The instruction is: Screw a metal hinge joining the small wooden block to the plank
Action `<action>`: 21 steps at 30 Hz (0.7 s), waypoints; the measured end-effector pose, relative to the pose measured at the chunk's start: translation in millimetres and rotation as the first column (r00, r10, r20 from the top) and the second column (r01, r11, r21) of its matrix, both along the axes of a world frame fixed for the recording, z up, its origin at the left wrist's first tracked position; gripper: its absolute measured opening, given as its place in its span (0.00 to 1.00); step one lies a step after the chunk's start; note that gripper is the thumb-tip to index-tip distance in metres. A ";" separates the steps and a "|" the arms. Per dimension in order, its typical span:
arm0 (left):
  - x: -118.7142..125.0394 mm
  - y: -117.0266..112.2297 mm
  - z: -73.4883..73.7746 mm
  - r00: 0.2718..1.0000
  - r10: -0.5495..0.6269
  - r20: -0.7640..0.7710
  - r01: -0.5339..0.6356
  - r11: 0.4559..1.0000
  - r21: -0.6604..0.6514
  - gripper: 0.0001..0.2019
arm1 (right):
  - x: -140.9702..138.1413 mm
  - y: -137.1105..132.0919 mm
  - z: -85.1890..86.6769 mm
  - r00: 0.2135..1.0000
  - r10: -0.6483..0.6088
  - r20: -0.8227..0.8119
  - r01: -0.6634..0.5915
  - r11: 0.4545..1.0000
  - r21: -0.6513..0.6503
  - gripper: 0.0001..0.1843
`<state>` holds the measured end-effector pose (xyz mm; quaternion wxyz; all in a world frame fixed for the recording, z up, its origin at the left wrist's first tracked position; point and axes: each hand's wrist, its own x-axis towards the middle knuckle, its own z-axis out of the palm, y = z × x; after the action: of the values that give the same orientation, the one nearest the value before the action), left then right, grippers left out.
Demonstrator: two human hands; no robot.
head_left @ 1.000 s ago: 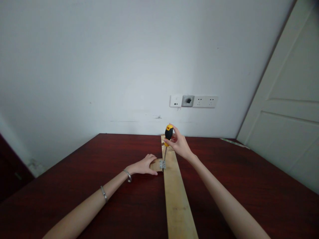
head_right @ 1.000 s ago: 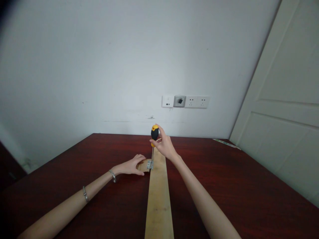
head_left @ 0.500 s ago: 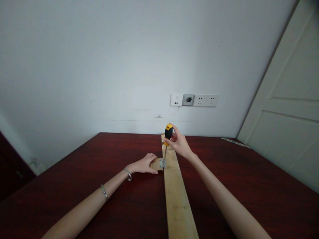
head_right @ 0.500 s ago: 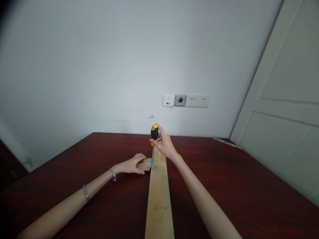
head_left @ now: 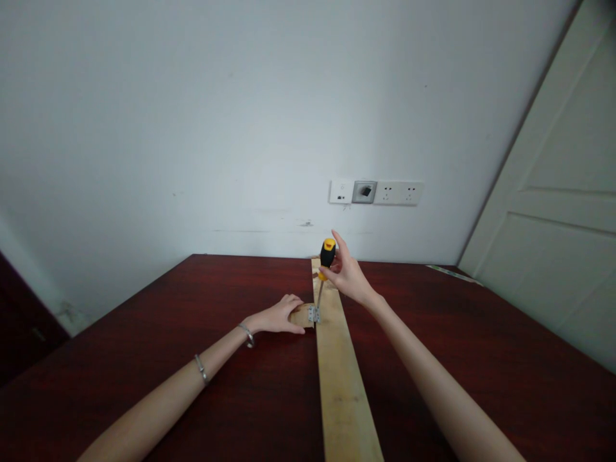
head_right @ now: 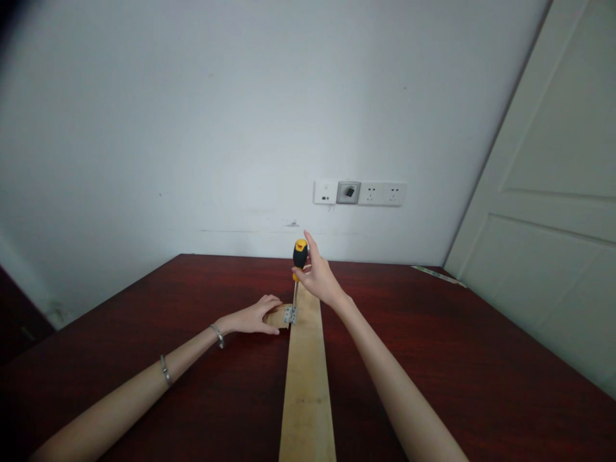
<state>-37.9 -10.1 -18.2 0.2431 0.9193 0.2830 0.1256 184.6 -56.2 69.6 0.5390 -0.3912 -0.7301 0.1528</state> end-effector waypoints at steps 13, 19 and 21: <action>1.6 -1.5 2.3 1.000 0.000 -0.018 0.000 1.000 -0.001 0.31 | -1.6 -9.6 7.5 0.997 0.019 0.068 -0.016 0.999 -0.034 0.46; 2.0 -3.3 4.5 0.999 -0.001 -0.033 0.001 1.000 0.009 0.32 | -6.3 -9.2 6.1 0.994 -0.024 0.104 0.020 0.999 0.041 0.41; 2.1 -4.1 5.5 1.000 0.001 -0.031 0.000 1.000 0.008 0.31 | -7.4 -6.4 4.8 0.995 -0.038 0.089 0.031 0.997 0.075 0.38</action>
<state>-35.8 -14.3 -12.8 0.2352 0.9219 0.2865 0.1126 177.2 -62.5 74.4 0.5220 -0.3900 -0.7521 0.0984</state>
